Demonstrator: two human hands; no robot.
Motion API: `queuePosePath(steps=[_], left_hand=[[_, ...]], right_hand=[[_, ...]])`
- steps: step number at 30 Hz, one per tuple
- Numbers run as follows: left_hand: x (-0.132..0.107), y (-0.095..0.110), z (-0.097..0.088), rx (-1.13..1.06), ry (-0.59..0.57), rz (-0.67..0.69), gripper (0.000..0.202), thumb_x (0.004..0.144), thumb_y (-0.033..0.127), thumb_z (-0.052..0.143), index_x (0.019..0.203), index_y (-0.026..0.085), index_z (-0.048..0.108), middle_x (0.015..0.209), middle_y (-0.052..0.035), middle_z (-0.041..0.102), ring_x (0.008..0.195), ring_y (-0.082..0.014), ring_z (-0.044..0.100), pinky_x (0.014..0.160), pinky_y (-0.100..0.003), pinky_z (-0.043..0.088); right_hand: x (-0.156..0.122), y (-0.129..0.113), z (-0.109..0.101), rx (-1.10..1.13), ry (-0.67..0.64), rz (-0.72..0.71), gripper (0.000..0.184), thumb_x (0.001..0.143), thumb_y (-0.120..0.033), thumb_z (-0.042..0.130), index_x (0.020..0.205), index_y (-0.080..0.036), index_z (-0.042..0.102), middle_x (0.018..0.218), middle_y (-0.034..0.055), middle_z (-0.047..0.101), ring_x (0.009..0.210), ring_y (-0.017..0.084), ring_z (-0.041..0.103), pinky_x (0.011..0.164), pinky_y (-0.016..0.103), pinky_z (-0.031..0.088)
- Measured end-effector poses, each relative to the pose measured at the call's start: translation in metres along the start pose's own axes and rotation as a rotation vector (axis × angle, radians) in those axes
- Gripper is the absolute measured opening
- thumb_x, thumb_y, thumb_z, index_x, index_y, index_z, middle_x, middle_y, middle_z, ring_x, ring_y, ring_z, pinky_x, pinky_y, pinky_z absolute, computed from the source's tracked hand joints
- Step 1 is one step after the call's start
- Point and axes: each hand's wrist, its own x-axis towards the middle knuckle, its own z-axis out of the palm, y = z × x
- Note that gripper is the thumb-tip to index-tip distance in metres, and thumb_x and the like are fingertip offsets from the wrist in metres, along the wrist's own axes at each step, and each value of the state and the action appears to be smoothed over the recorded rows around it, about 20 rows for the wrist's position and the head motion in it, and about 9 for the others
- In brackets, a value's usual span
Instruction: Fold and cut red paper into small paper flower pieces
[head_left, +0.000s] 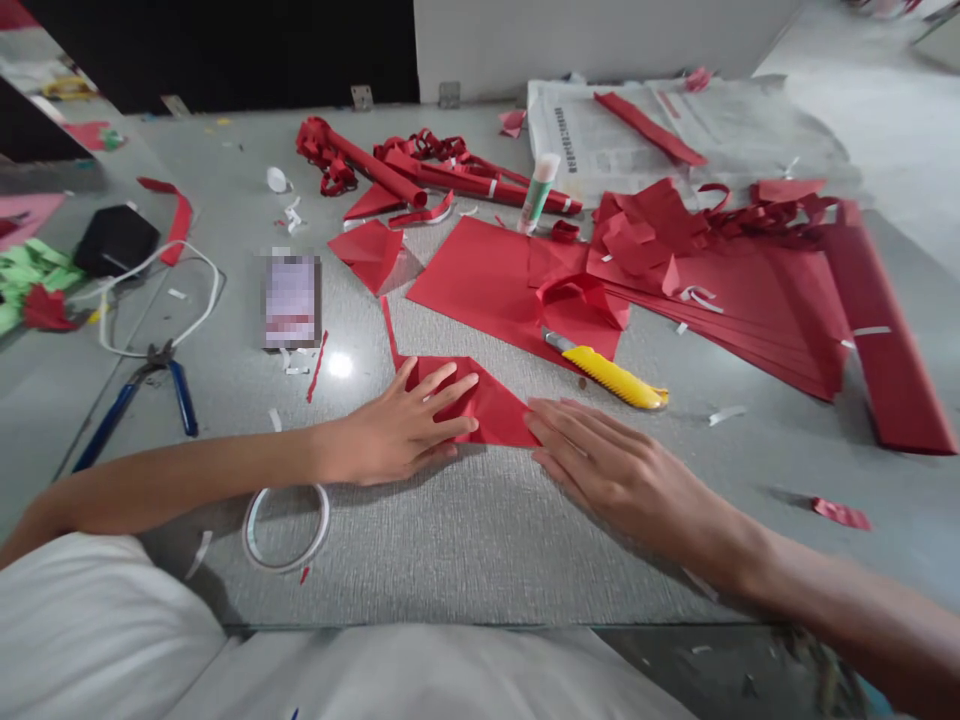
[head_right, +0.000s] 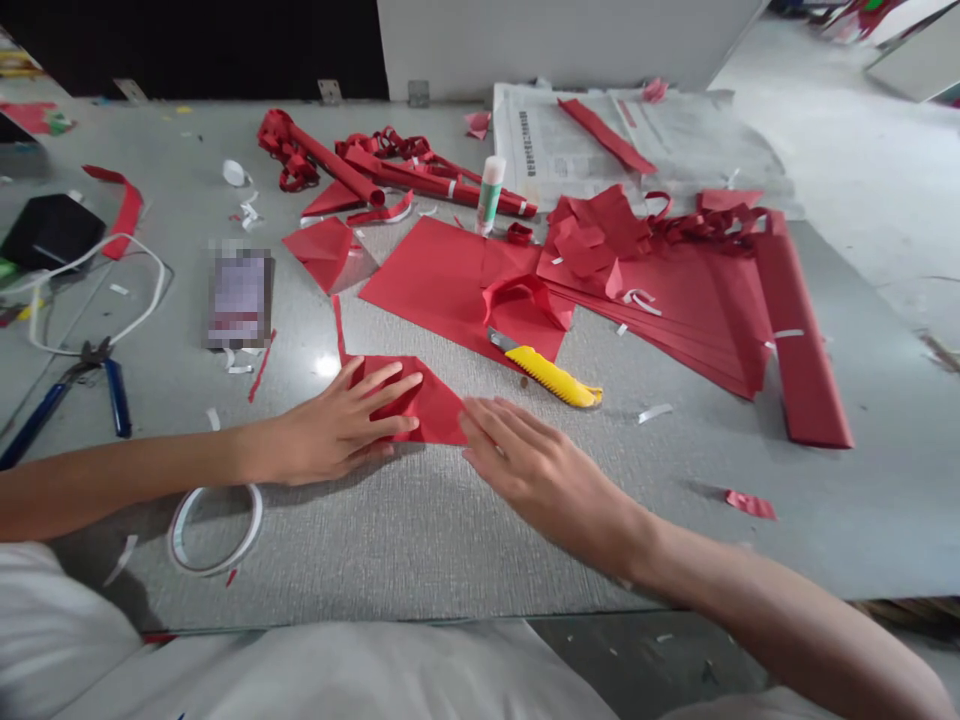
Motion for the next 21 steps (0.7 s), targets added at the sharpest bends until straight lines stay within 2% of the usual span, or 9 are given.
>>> queuePosePath(steps=[3,8,11,14,18,21], left_hand=[[0.004,-0.003,-0.005,-0.009,0.031,-0.002,0.038,0.115,0.040,0.052,0.151,0.033,0.061,0.175,-0.0140,0.043,0.159,-0.0411,0.040,0.122,-0.072,0.040],[0.009,-0.006,-0.007,-0.076,0.053,-0.018,0.045,0.112,0.057,0.051,0.148,0.034,0.064,0.175,-0.0127,0.043,0.156,-0.0401,0.042,0.122,-0.069,0.040],[0.009,-0.005,-0.007,-0.109,0.052,-0.039,0.047,0.111,0.060,0.051,0.148,0.034,0.064,0.176,-0.0112,0.042,0.157,-0.0399,0.040,0.125,-0.069,0.036],[0.009,-0.003,-0.009,-0.144,0.072,-0.050,0.045,0.112,0.057,0.049,0.144,0.030,0.066,0.174,-0.0118,0.046,0.158,-0.0389,0.040,0.126,-0.068,0.036],[0.012,-0.007,-0.013,-0.218,0.190,-0.115,0.044,0.118,0.045,0.034,0.141,0.023,0.065,0.161,-0.0129,0.061,0.151,-0.0310,0.054,0.124,-0.060,0.044],[0.016,-0.013,-0.009,-0.218,0.239,-0.113,0.041,0.119,0.038,0.037,0.147,0.022,0.062,0.159,-0.0127,0.064,0.152,-0.0280,0.055,0.126,-0.058,0.045]], right_hand=[[0.004,0.007,0.016,0.098,-0.012,-0.009,0.045,0.111,-0.014,0.052,0.155,-0.010,0.059,0.154,0.0208,0.067,0.147,0.033,0.062,0.117,0.051,0.061],[0.002,0.014,0.035,0.137,-0.017,0.004,0.053,0.112,-0.018,0.052,0.165,-0.009,0.048,0.157,0.0222,0.063,0.150,0.033,0.059,0.118,0.050,0.060],[0.002,0.013,0.039,0.162,0.002,0.042,0.055,0.111,-0.020,0.056,0.165,-0.011,0.049,0.156,0.0222,0.065,0.147,0.036,0.061,0.116,0.054,0.061],[0.006,0.013,0.042,0.187,0.044,0.053,0.050,0.111,-0.022,0.057,0.159,-0.010,0.056,0.152,0.0234,0.067,0.144,0.037,0.064,0.116,0.057,0.061],[0.013,0.013,0.045,0.211,0.092,0.031,0.041,0.111,-0.017,0.054,0.149,-0.005,0.064,0.146,0.0248,0.071,0.139,0.036,0.069,0.115,0.054,0.063],[0.014,0.013,0.046,0.208,0.075,0.035,0.043,0.111,-0.015,0.052,0.152,-0.010,0.063,0.148,0.0216,0.071,0.141,0.035,0.067,0.116,0.055,0.062]])
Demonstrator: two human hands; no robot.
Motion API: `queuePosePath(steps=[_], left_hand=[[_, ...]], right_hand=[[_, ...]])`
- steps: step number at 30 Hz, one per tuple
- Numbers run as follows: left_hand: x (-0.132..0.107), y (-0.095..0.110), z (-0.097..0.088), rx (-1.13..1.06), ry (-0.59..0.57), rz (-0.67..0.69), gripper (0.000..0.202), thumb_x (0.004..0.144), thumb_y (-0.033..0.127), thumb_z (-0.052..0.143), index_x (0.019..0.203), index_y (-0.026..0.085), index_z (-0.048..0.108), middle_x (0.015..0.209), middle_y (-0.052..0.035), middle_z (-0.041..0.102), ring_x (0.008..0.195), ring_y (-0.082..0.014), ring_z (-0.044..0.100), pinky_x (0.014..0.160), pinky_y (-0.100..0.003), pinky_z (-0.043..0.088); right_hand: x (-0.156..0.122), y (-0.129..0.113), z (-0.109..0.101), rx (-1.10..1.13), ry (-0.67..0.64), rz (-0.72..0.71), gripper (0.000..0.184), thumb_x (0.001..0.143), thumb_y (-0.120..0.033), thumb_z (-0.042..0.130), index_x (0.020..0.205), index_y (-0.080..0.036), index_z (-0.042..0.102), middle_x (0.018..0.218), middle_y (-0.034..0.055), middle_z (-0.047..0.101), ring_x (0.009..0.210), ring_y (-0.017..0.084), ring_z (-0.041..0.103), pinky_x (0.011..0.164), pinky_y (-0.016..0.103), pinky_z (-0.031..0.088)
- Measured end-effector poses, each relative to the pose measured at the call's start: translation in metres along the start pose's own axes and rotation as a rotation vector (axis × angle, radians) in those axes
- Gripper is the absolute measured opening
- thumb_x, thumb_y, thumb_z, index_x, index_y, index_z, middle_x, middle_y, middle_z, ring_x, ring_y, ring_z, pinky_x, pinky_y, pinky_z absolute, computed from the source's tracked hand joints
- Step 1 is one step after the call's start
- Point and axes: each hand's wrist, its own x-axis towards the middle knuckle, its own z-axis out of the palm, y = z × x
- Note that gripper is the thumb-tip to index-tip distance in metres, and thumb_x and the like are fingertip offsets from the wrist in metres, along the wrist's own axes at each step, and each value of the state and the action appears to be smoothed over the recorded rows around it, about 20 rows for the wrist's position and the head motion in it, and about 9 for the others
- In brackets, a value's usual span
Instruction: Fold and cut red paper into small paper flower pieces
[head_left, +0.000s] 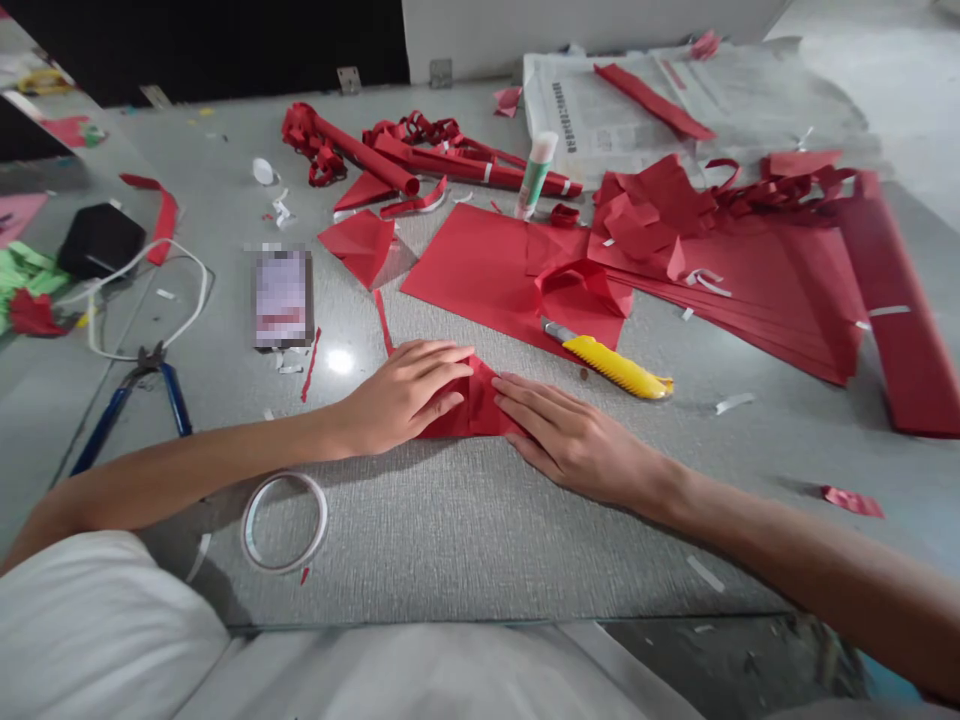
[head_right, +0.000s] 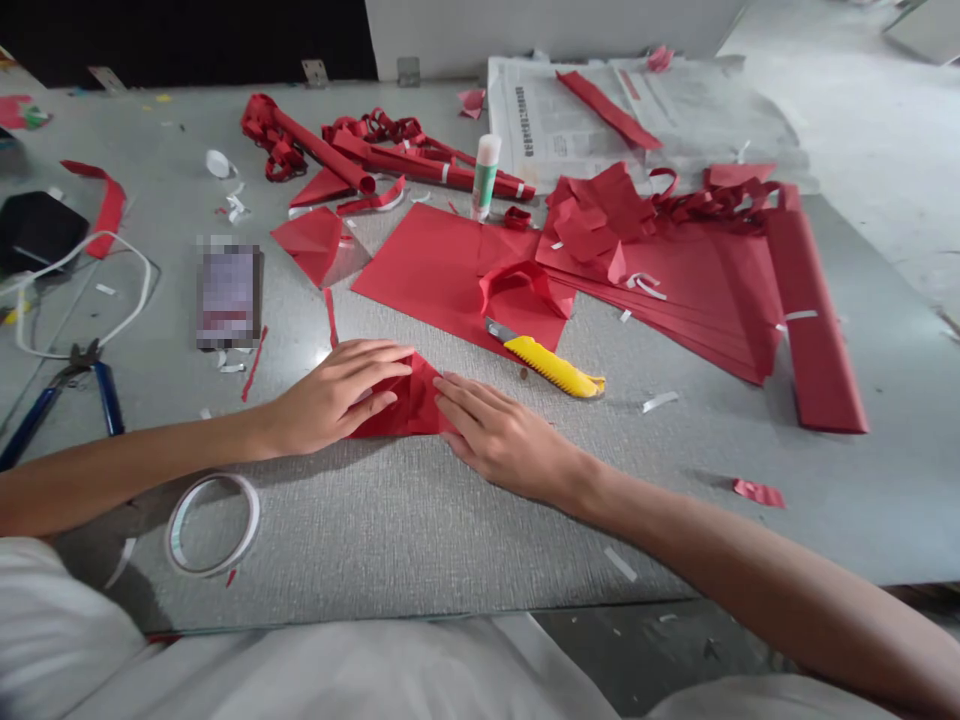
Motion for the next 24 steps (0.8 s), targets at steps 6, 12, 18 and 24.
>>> queuePosePath(steps=[6,12,18,24], left_hand=[[0.002,-0.009,0.014,0.013,-0.090,0.056,0.047,0.115,0.032,0.050,0.160,0.022,0.054,0.167,-0.0131,0.056,0.163,-0.0301,0.042,0.130,-0.062,0.042],[0.003,-0.009,0.012,0.034,-0.103,0.075,0.043,0.115,0.032,0.049,0.156,0.024,0.060,0.168,-0.0110,0.055,0.162,-0.0310,0.042,0.129,-0.062,0.044],[0.002,-0.008,0.010,0.048,-0.115,0.076,0.042,0.116,0.032,0.048,0.156,0.024,0.059,0.170,-0.0094,0.052,0.163,-0.0299,0.042,0.129,-0.061,0.044],[0.002,-0.008,0.010,0.059,-0.120,0.068,0.046,0.116,0.033,0.048,0.161,0.024,0.054,0.172,-0.0102,0.050,0.162,-0.0292,0.042,0.130,-0.059,0.043]], right_hand=[[-0.002,-0.001,0.000,-0.003,0.001,0.006,0.047,0.110,-0.013,0.051,0.156,-0.010,0.059,0.149,0.0222,0.070,0.144,0.036,0.065,0.116,0.056,0.061],[0.000,-0.001,-0.004,0.049,-0.072,-0.050,0.055,0.111,-0.014,0.050,0.166,-0.013,0.046,0.163,0.0186,0.058,0.155,0.031,0.051,0.126,0.055,0.049],[-0.002,0.004,-0.003,0.092,-0.101,-0.089,0.049,0.113,-0.015,0.050,0.160,-0.005,0.052,0.162,0.0234,0.056,0.156,0.030,0.049,0.126,0.051,0.048],[-0.004,0.003,-0.003,0.072,-0.077,-0.078,0.048,0.110,-0.011,0.051,0.158,-0.007,0.055,0.156,0.0217,0.062,0.151,0.030,0.056,0.124,0.052,0.051]])
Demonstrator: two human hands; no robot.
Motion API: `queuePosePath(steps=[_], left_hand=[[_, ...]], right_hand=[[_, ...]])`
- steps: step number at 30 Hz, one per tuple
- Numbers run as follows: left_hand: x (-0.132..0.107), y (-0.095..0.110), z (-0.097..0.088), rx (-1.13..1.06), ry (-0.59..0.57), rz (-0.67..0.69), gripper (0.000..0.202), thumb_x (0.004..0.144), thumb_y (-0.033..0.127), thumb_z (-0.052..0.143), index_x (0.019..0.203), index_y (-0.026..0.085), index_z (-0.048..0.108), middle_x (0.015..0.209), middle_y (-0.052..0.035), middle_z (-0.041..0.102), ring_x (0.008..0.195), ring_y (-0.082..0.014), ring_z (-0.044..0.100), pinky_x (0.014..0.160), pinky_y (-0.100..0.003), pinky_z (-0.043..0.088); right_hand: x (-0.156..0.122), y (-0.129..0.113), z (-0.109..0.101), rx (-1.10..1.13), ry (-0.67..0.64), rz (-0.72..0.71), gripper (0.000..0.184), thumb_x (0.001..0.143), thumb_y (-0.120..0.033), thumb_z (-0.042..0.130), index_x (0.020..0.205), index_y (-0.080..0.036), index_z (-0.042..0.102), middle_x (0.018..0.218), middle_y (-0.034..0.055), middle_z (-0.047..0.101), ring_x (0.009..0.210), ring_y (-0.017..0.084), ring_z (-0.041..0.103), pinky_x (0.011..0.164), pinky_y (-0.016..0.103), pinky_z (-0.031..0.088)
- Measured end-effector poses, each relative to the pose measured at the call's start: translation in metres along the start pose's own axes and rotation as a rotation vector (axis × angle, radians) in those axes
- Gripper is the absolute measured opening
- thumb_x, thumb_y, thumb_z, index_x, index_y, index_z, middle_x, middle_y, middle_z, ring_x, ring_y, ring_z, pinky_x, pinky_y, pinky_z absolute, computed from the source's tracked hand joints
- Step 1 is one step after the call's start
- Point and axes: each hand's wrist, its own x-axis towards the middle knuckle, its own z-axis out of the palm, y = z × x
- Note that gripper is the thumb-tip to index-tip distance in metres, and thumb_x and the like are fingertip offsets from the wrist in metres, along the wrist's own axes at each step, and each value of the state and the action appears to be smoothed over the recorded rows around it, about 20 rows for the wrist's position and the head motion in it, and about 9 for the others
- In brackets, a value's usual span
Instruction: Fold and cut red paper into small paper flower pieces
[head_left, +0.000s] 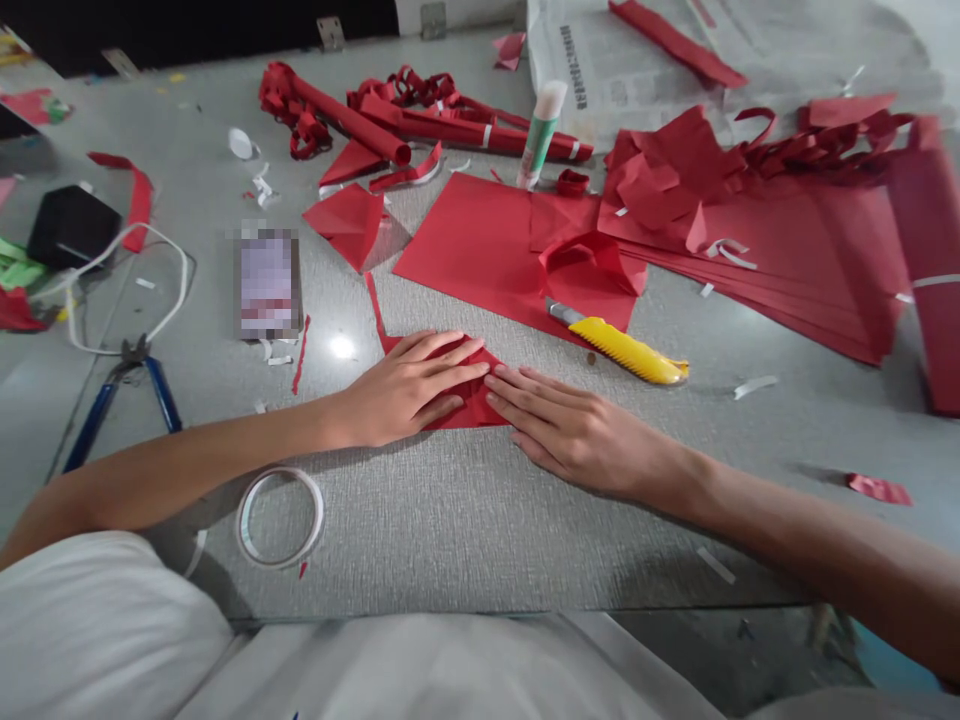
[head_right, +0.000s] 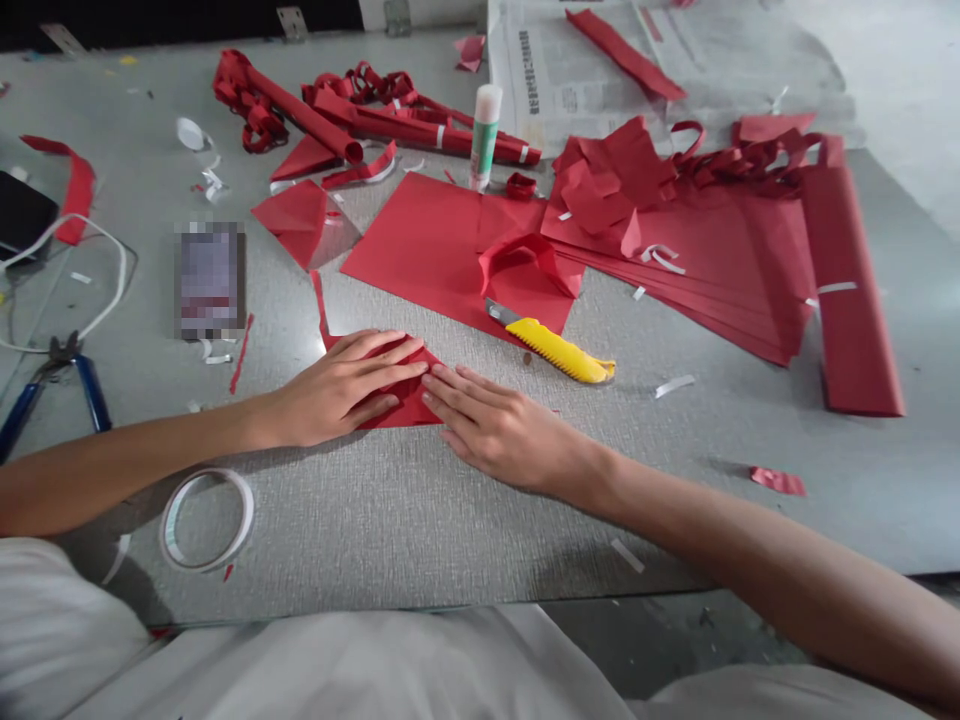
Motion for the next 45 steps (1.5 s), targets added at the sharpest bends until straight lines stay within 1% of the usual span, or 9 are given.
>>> queuePosePath(steps=[3,9,16,22,28,33,39,42,45], left_hand=[[-0.001,-0.001,0.000,0.012,0.008,0.007,0.047,0.116,0.031,0.048,0.162,0.024,0.053,0.172,-0.0107,0.049,0.162,-0.0297,0.042,0.130,-0.059,0.043],[-0.003,-0.003,0.002,0.042,0.058,0.037,0.048,0.115,0.028,0.051,0.163,0.024,0.053,0.175,-0.0140,0.044,0.161,-0.0330,0.044,0.127,-0.060,0.046],[-0.003,-0.002,0.004,0.076,0.075,0.084,0.052,0.115,0.025,0.047,0.166,0.016,0.047,0.174,-0.0175,0.045,0.162,-0.0361,0.041,0.127,-0.063,0.046],[-0.003,-0.001,0.004,0.090,0.072,0.086,0.052,0.114,0.024,0.047,0.165,0.016,0.048,0.173,-0.0169,0.047,0.163,-0.0374,0.040,0.127,-0.063,0.046],[-0.003,-0.002,0.005,0.088,0.069,0.060,0.050,0.114,0.025,0.050,0.163,0.018,0.051,0.172,-0.0163,0.047,0.163,-0.0359,0.041,0.127,-0.063,0.046],[-0.004,-0.002,0.004,0.115,0.067,0.060,0.050,0.113,0.023,0.049,0.163,0.017,0.052,0.172,-0.0171,0.047,0.163,-0.0362,0.041,0.126,-0.062,0.047],[-0.003,-0.003,0.003,0.127,0.051,0.083,0.049,0.113,0.023,0.047,0.161,0.017,0.054,0.172,-0.0186,0.047,0.161,-0.0385,0.043,0.123,-0.063,0.049],[-0.003,-0.003,0.002,0.143,0.063,0.098,0.048,0.114,0.023,0.046,0.160,0.014,0.055,0.170,-0.0201,0.049,0.160,-0.0396,0.045,0.122,-0.063,0.050],[-0.003,-0.003,0.003,0.141,0.069,0.090,0.049,0.114,0.023,0.047,0.161,0.015,0.054,0.171,-0.0194,0.048,0.160,-0.0384,0.044,0.124,-0.062,0.049]], right_hand=[[0.000,0.000,-0.001,-0.024,0.002,0.003,0.048,0.110,-0.010,0.050,0.158,-0.008,0.055,0.155,0.0204,0.063,0.150,0.029,0.056,0.124,0.051,0.052],[-0.002,0.002,-0.001,-0.024,0.005,-0.040,0.047,0.110,-0.011,0.050,0.157,-0.001,0.055,0.155,0.0249,0.063,0.153,0.031,0.053,0.125,0.050,0.051],[-0.004,0.004,-0.003,-0.058,-0.057,-0.079,0.048,0.110,-0.014,0.055,0.158,-0.011,0.057,0.161,0.0227,0.058,0.159,0.031,0.044,0.126,0.056,0.048],[-0.002,0.001,-0.006,-0.094,-0.019,-0.109,0.041,0.111,-0.014,0.053,0.149,-0.001,0.063,0.151,0.0264,0.066,0.153,0.031,0.053,0.124,0.049,0.052],[-0.006,-0.017,-0.009,-0.195,-0.046,-0.083,0.042,0.110,-0.012,0.052,0.148,-0.001,0.063,0.151,0.0262,0.067,0.150,0.032,0.057,0.122,0.047,0.055],[-0.012,-0.037,-0.027,-0.192,-0.112,-0.035,0.039,0.112,-0.018,0.047,0.137,0.001,0.071,0.146,0.0286,0.070,0.148,0.034,0.060,0.115,0.047,0.061],[-0.011,-0.023,-0.050,-0.034,-0.048,0.033,0.036,0.116,-0.020,0.044,0.127,-0.015,0.078,0.127,0.0123,0.083,0.117,0.022,0.081,0.102,0.034,0.069],[-0.015,-0.015,-0.046,-0.079,-0.068,0.101,0.039,0.114,-0.018,0.049,0.148,-0.016,0.067,0.147,0.0126,0.074,0.134,0.025,0.073,0.114,0.041,0.064],[-0.029,-0.017,-0.032,-0.133,-0.170,0.141,0.060,0.113,-0.021,0.049,0.172,-0.016,0.037,0.166,0.0158,0.057,0.155,0.029,0.053,0.122,0.047,0.056]])
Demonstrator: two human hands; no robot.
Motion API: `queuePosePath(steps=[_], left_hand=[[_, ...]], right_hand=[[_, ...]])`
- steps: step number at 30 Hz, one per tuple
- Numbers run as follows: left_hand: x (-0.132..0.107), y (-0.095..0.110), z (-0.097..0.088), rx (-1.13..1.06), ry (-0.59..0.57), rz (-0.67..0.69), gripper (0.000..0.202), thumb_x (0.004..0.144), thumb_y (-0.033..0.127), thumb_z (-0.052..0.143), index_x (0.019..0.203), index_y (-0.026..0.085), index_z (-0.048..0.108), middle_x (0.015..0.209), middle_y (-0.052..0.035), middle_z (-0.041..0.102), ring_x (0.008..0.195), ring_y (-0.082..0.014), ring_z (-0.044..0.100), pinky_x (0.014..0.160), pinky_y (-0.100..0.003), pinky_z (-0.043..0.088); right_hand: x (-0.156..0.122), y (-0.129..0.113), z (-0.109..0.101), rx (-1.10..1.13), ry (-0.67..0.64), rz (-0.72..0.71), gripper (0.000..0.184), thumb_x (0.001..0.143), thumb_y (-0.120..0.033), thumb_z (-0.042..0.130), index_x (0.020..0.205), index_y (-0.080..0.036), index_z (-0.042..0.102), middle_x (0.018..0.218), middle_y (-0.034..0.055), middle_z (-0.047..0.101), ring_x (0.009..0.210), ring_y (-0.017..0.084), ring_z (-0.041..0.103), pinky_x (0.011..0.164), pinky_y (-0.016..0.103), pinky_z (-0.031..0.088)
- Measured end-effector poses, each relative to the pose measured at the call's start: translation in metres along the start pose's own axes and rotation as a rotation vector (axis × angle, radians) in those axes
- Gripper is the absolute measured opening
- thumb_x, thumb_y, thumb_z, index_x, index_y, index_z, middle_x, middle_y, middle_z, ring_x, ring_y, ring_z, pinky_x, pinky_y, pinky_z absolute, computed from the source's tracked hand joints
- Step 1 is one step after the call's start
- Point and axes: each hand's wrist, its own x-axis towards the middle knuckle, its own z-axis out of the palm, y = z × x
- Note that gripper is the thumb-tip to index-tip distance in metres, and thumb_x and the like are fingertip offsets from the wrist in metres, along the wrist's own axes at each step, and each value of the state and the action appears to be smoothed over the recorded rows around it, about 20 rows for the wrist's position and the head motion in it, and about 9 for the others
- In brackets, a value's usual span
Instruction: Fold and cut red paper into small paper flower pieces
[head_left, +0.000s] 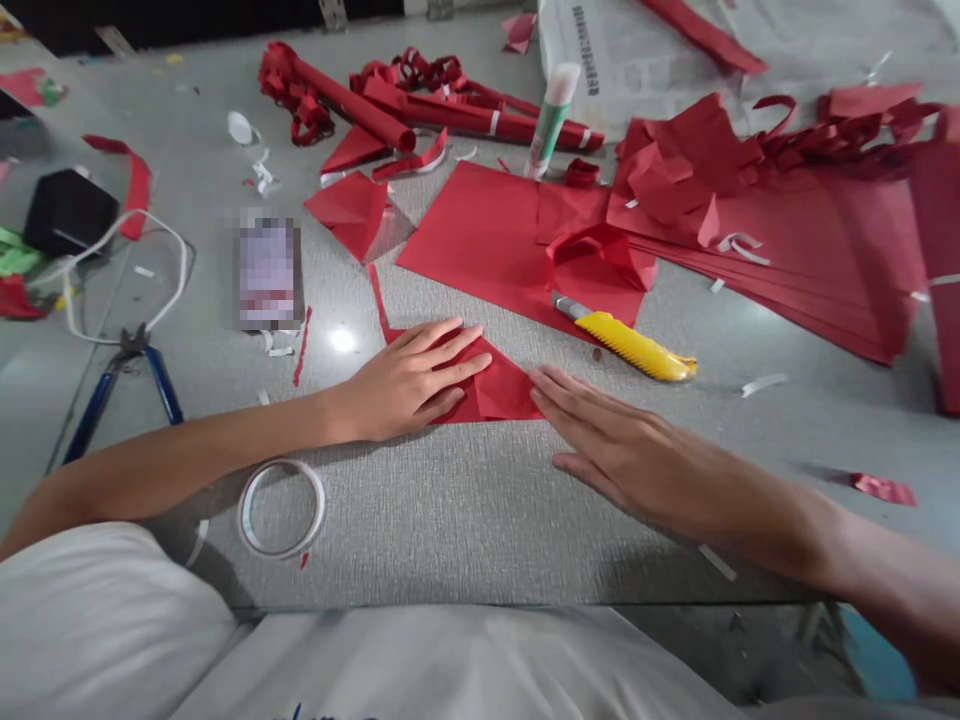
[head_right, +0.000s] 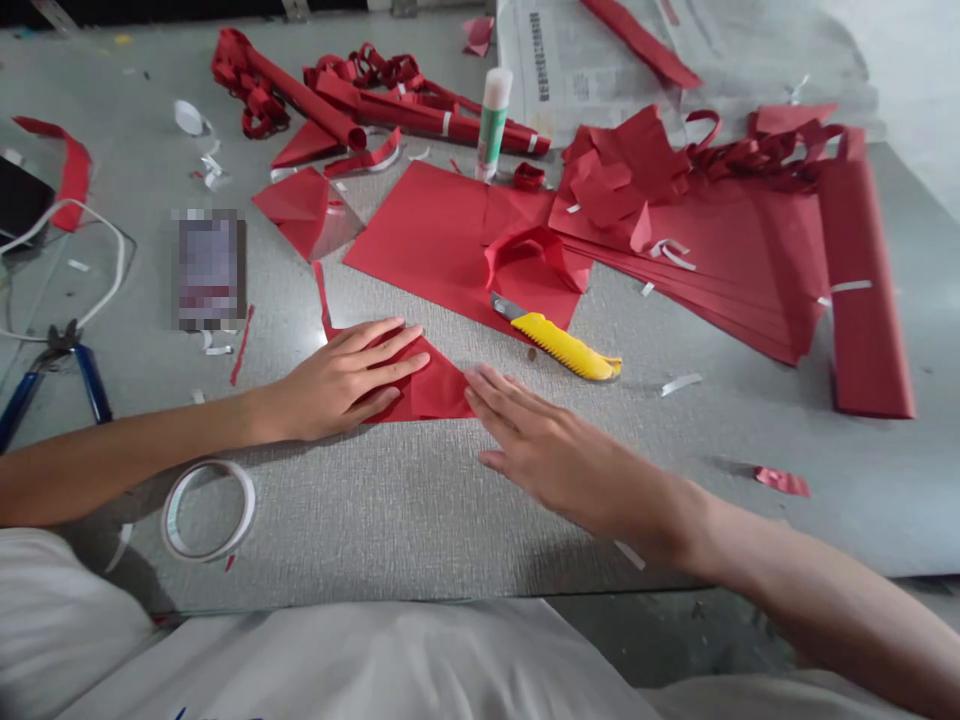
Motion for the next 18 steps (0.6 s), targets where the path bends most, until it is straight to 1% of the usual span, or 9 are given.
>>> queuePosePath(steps=[2,3,5,7,9,11,14,16,18], left_hand=[[-0.001,0.000,0.001,-0.012,-0.001,-0.016,0.050,0.113,0.023,0.050,0.163,0.017,0.053,0.172,-0.0171,0.047,0.162,-0.0367,0.043,0.126,-0.062,0.047],[-0.001,0.000,0.001,-0.020,-0.002,-0.023,0.051,0.113,0.023,0.051,0.163,0.019,0.052,0.173,-0.0159,0.047,0.162,-0.0360,0.042,0.127,-0.061,0.047],[-0.001,0.000,0.001,-0.032,-0.005,-0.035,0.052,0.112,0.022,0.053,0.163,0.020,0.052,0.173,-0.0146,0.046,0.163,-0.0353,0.041,0.127,-0.061,0.046],[-0.001,-0.001,0.000,-0.029,-0.004,-0.030,0.051,0.111,0.022,0.054,0.162,0.020,0.053,0.173,-0.0152,0.046,0.163,-0.0356,0.041,0.127,-0.062,0.046],[0.000,-0.001,-0.002,-0.018,-0.003,0.013,0.048,0.111,0.021,0.055,0.159,0.021,0.057,0.172,-0.0152,0.048,0.163,-0.0355,0.041,0.128,-0.063,0.044],[0.002,-0.001,-0.004,-0.015,-0.012,0.096,0.043,0.112,0.021,0.055,0.154,0.022,0.062,0.167,-0.0136,0.055,0.162,-0.0343,0.043,0.130,-0.065,0.040],[0.003,-0.001,-0.005,-0.033,-0.045,0.175,0.038,0.112,0.024,0.058,0.149,0.025,0.067,0.159,-0.0112,0.064,0.159,-0.0325,0.049,0.131,-0.065,0.038],[0.003,-0.002,-0.004,-0.049,-0.060,0.167,0.038,0.112,0.026,0.060,0.149,0.027,0.067,0.159,-0.0111,0.065,0.159,-0.0319,0.050,0.131,-0.064,0.040],[0.003,-0.003,-0.003,-0.058,-0.058,0.146,0.039,0.112,0.026,0.060,0.150,0.027,0.067,0.161,-0.0114,0.063,0.159,-0.0321,0.049,0.130,-0.063,0.042]], right_hand=[[-0.012,-0.006,0.009,-0.062,0.008,0.031,0.066,0.113,-0.020,0.047,0.175,-0.012,0.027,0.166,0.0194,0.054,0.156,0.030,0.051,0.120,0.047,0.058],[-0.017,-0.010,0.012,-0.104,0.034,0.032,0.065,0.113,-0.019,0.047,0.174,-0.010,0.027,0.164,0.0210,0.056,0.155,0.031,0.053,0.119,0.047,0.058],[-0.024,-0.017,0.014,-0.190,0.063,0.052,0.061,0.112,-0.015,0.046,0.171,-0.007,0.034,0.160,0.0222,0.061,0.149,0.031,0.060,0.118,0.048,0.058],[-0.025,-0.023,0.011,-0.253,0.092,0.074,0.055,0.111,-0.013,0.047,0.165,-0.005,0.045,0.153,0.0227,0.067,0.142,0.032,0.067,0.114,0.047,0.061],[-0.022,-0.025,0.008,-0.269,0.122,0.080,0.048,0.110,-0.011,0.048,0.156,-0.005,0.057,0.145,0.0230,0.072,0.136,0.033,0.071,0.109,0.047,0.064],[-0.018,-0.025,0.006,-0.250,0.137,0.073,0.044,0.108,-0.010,0.048,0.149,-0.005,0.064,0.139,0.0231,0.076,0.132,0.034,0.074,0.106,0.047,0.065],[-0.015,-0.023,0.007,-0.203,0.134,0.090,0.046,0.107,-0.010,0.049,0.150,-0.009,0.066,0.139,0.0213,0.076,0.129,0.034,0.075,0.104,0.049,0.067],[-0.016,-0.023,0.009,-0.182,0.137,0.110,0.048,0.107,-0.010,0.050,0.153,-0.013,0.064,0.141,0.0192,0.075,0.129,0.034,0.075,0.104,0.049,0.067],[-0.017,-0.023,0.010,-0.158,0.146,0.121,0.048,0.106,-0.009,0.053,0.152,-0.013,0.065,0.141,0.0191,0.076,0.129,0.034,0.075,0.105,0.049,0.066]])
